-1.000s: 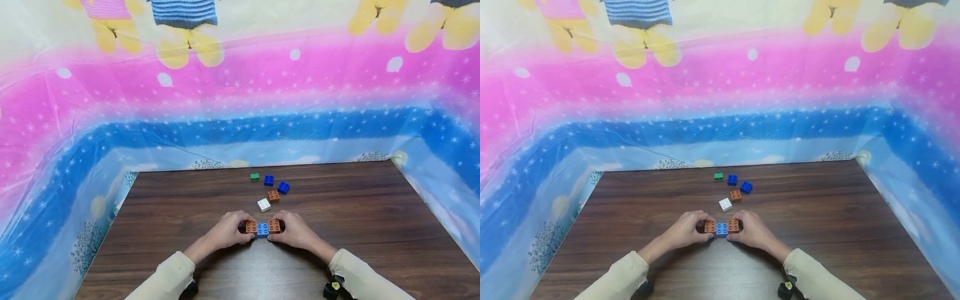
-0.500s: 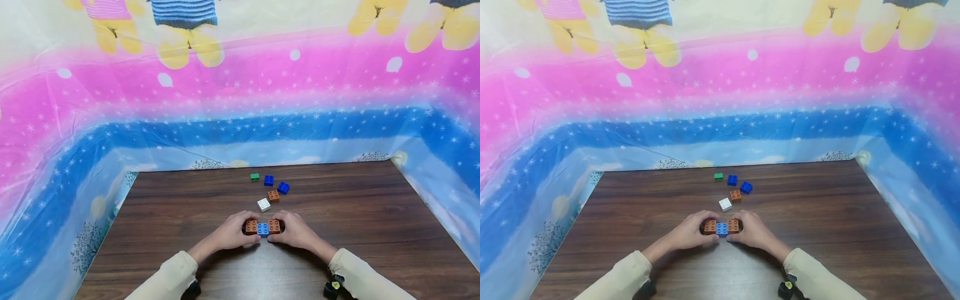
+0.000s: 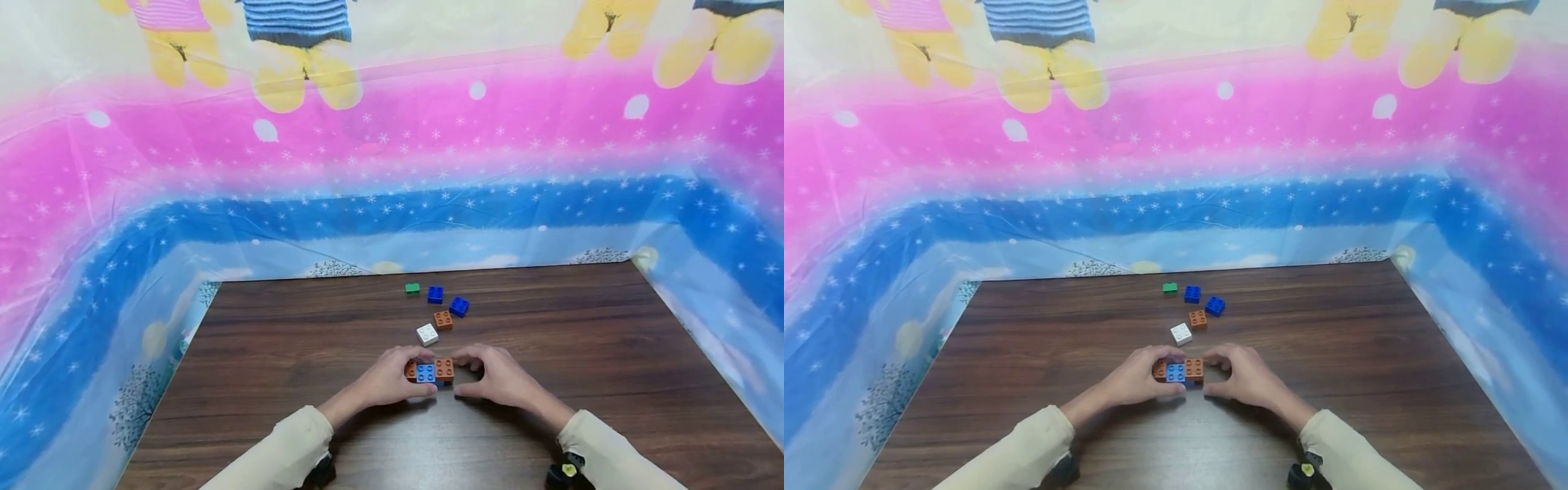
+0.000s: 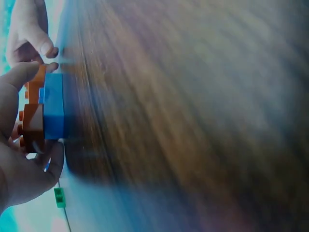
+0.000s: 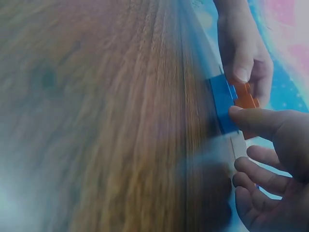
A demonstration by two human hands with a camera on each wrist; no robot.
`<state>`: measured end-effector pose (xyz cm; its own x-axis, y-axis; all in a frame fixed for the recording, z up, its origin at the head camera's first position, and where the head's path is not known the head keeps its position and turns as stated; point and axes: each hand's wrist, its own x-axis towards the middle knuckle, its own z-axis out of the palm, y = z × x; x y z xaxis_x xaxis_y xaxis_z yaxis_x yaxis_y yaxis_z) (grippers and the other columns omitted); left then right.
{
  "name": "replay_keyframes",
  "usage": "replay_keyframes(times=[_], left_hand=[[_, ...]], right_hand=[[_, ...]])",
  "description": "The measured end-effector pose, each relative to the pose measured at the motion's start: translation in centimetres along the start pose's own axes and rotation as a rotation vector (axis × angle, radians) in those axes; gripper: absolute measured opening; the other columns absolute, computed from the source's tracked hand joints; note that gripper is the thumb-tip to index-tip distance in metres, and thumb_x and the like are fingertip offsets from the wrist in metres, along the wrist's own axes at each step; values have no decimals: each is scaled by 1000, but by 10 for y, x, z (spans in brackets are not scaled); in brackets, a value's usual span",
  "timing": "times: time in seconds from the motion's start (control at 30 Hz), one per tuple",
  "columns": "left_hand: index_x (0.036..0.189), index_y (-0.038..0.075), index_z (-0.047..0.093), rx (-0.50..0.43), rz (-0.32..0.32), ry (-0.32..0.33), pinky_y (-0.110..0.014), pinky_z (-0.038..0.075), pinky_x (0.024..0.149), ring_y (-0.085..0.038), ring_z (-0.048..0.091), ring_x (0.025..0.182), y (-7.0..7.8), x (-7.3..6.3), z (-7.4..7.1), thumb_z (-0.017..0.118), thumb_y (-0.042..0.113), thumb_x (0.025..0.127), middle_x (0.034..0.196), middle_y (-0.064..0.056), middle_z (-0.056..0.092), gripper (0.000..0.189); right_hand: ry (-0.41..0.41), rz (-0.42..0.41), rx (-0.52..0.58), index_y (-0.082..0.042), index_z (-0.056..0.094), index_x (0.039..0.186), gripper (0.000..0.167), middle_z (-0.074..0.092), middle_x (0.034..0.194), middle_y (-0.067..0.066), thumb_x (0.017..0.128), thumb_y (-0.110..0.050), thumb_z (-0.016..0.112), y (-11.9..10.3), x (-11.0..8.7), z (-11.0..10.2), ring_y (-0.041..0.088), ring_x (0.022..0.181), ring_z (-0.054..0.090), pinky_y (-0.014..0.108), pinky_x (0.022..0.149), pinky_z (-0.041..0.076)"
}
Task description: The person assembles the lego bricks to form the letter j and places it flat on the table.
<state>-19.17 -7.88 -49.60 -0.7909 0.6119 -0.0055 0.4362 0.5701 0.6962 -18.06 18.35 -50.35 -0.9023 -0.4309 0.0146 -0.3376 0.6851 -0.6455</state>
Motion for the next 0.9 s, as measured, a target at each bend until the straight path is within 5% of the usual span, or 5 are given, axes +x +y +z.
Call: replay_keyframes(times=[0.9], left_hand=[[124,16,75,43,-19,110,-41,45,97,-14,63,104,1,10,14,85,39,84,119,1,74,47]], right_hand=[[160,63,18,-19,74,115,33,71,108,-6,85,-30,85,13,-3,-19,10,90,64,35,77,55]])
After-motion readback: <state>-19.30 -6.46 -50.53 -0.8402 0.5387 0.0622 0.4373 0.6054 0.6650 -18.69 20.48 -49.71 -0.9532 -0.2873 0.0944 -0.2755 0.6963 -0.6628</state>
